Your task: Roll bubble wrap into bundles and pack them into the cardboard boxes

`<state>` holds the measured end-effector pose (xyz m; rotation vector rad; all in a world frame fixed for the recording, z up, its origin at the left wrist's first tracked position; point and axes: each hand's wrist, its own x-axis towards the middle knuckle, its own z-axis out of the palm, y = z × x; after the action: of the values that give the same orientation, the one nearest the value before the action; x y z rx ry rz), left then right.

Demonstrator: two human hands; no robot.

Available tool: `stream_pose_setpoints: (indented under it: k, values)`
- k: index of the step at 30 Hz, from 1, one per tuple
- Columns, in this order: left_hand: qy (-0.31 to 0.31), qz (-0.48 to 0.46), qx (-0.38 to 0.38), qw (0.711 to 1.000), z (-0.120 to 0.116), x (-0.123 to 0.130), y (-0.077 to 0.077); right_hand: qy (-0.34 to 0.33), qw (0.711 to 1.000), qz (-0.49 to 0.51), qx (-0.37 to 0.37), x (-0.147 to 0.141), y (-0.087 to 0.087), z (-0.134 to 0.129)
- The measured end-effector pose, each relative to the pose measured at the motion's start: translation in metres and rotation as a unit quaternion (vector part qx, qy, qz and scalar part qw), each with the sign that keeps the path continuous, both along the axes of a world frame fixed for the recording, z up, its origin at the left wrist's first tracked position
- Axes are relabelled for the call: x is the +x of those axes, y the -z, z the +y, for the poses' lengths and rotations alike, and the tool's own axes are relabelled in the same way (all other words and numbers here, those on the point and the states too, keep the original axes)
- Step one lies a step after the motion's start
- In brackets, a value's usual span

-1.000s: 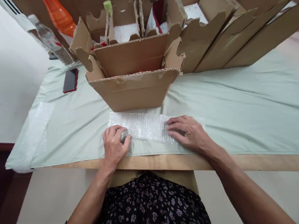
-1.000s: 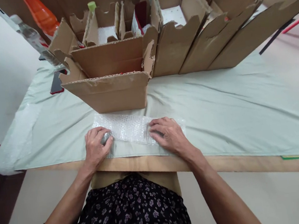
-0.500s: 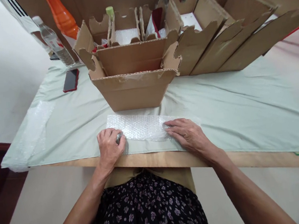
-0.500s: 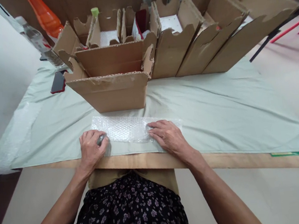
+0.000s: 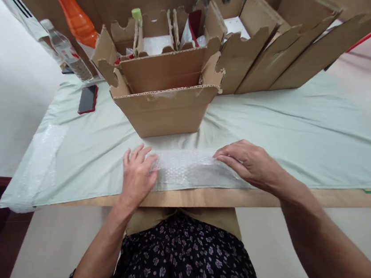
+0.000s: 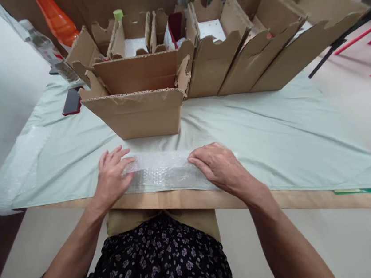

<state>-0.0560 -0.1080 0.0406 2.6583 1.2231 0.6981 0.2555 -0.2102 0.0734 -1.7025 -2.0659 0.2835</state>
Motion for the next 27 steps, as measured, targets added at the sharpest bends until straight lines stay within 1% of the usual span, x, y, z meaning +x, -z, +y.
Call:
stream_pose_setpoints:
  k: [3,5,7,9,10,12,14,16,18,20,22,25,27]
  values:
    - [-0.027,-0.017,-0.099,0.995,0.013,-0.022,-0.018,0.002,1.0,-0.003,-0.016,0.011,-0.026,-0.007]
    - [-0.025,-0.047,-0.183,0.982,0.02,-0.036,-0.035,-0.006,0.999,0.001,-0.04,0.018,-0.039,-0.007]
    - [-0.027,-0.086,-0.247,0.965,0.026,-0.043,-0.048,-0.013,0.997,0.017,-0.071,0.023,-0.048,-0.002]
    - [-0.044,-0.129,-0.28,0.95,0.035,-0.044,-0.051,-0.001,0.995,0.048,-0.089,0.028,-0.05,0.008]
    - [-0.055,-0.149,-0.289,0.944,0.04,-0.042,-0.049,0.014,0.993,0.07,-0.091,0.03,-0.049,0.014]
    - [-0.076,-0.179,-0.306,0.932,0.051,-0.036,-0.037,0.055,0.984,0.142,-0.088,0.036,-0.042,0.024]
    - [-0.102,-0.194,-0.324,0.92,0.061,-0.031,-0.02,0.087,0.961,0.242,-0.097,0.043,-0.029,0.029]
    - [-0.127,-0.207,-0.335,0.91,0.068,-0.029,-0.004,0.107,0.931,0.33,-0.113,0.053,-0.011,0.026]
    - [-0.146,-0.225,-0.336,0.903,0.07,-0.028,0.006,0.123,0.911,0.373,-0.126,0.063,0.01,0.017]
    - [-0.158,-0.244,-0.327,0.899,0.07,-0.027,0.013,0.146,0.896,0.403,-0.117,0.072,0.028,0.006]
    - [-0.169,-0.249,-0.309,0.902,0.069,-0.025,0.016,0.162,0.876,0.446,-0.089,0.078,0.043,-0.003]
    - [-0.185,-0.236,-0.275,0.913,0.067,-0.021,0.019,0.171,0.844,0.505,-0.064,0.078,0.055,-0.006]
    - [-0.193,-0.237,-0.258,0.916,0.066,-0.018,0.021,0.174,0.84,0.508,-0.072,0.072,0.058,-0.002]
